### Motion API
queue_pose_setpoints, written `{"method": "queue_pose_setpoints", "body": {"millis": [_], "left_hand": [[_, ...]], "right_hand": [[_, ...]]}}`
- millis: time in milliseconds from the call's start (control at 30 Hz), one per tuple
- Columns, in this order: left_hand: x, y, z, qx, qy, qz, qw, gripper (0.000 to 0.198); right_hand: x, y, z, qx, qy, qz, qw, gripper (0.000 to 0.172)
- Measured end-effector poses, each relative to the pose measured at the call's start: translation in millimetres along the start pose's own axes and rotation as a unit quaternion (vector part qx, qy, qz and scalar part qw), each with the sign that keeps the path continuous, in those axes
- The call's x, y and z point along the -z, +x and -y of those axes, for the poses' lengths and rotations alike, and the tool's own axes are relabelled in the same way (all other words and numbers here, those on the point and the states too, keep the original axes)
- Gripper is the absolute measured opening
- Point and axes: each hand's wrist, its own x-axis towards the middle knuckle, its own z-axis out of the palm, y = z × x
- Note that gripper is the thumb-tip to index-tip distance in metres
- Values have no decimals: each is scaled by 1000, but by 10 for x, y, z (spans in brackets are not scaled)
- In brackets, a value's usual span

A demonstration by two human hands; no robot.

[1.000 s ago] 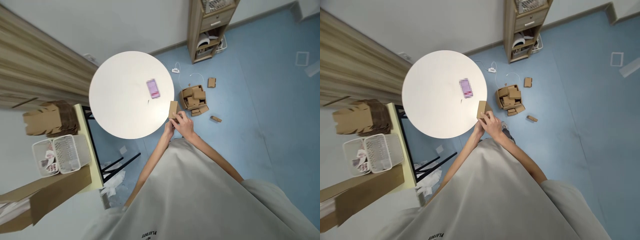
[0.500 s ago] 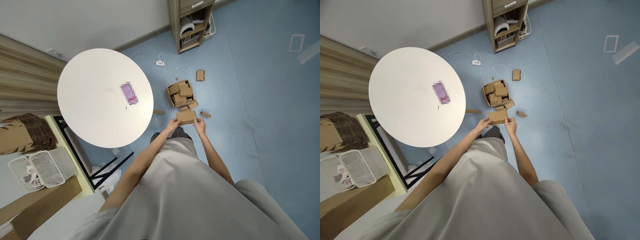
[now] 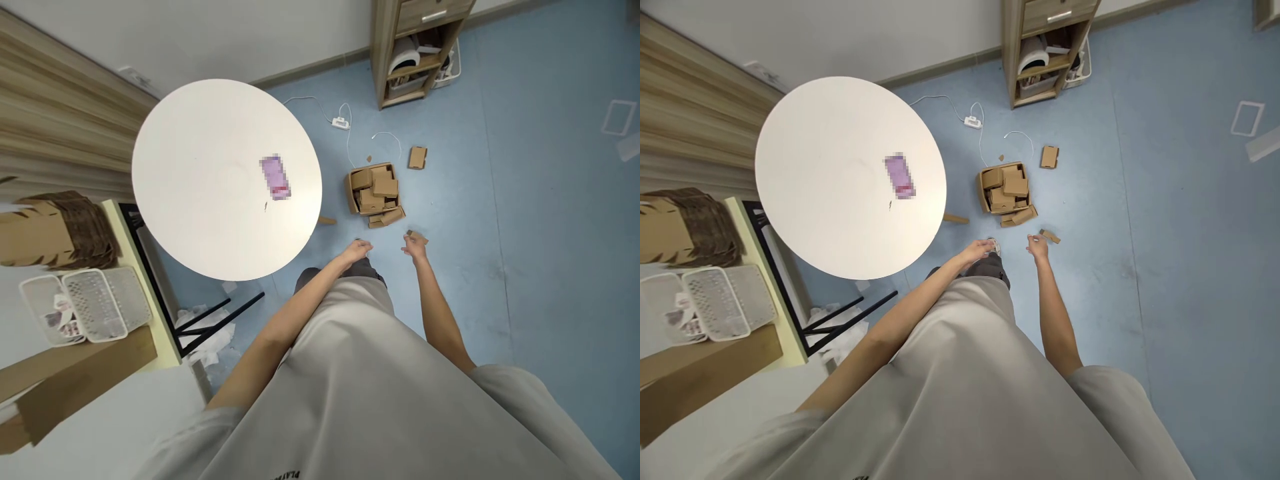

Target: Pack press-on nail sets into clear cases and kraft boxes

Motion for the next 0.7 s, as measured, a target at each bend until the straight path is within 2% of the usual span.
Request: {"method": "queue_pose_setpoints", "body": {"millis": [67, 167, 267, 367, 500, 700], "left_hand": [[250, -135, -23, 24, 1, -14, 1000, 14], [618, -345, -7, 2, -45, -31, 998, 9], [969, -559, 74, -20, -88, -30, 995, 8], [1350, -794, 170, -43, -133, -21, 990, 9], [1992, -1185, 286, -110, -195, -25, 974, 13], [3110, -1901, 577, -221, -282, -84, 930, 14]], "right_hand": [[-113, -100, -7, -37, -24, -13, 999, 10], [-284, -281, 24, -59, -47, -12, 997, 9], [-517, -495, 101, -47, -60, -4, 997, 8], [-886, -777, 222, -8, -75, 12, 997, 7], [-1642, -1293, 416, 61, -111, 61, 990, 9], [-3106, -2244, 490, 167, -138, 212, 953, 37]]}}
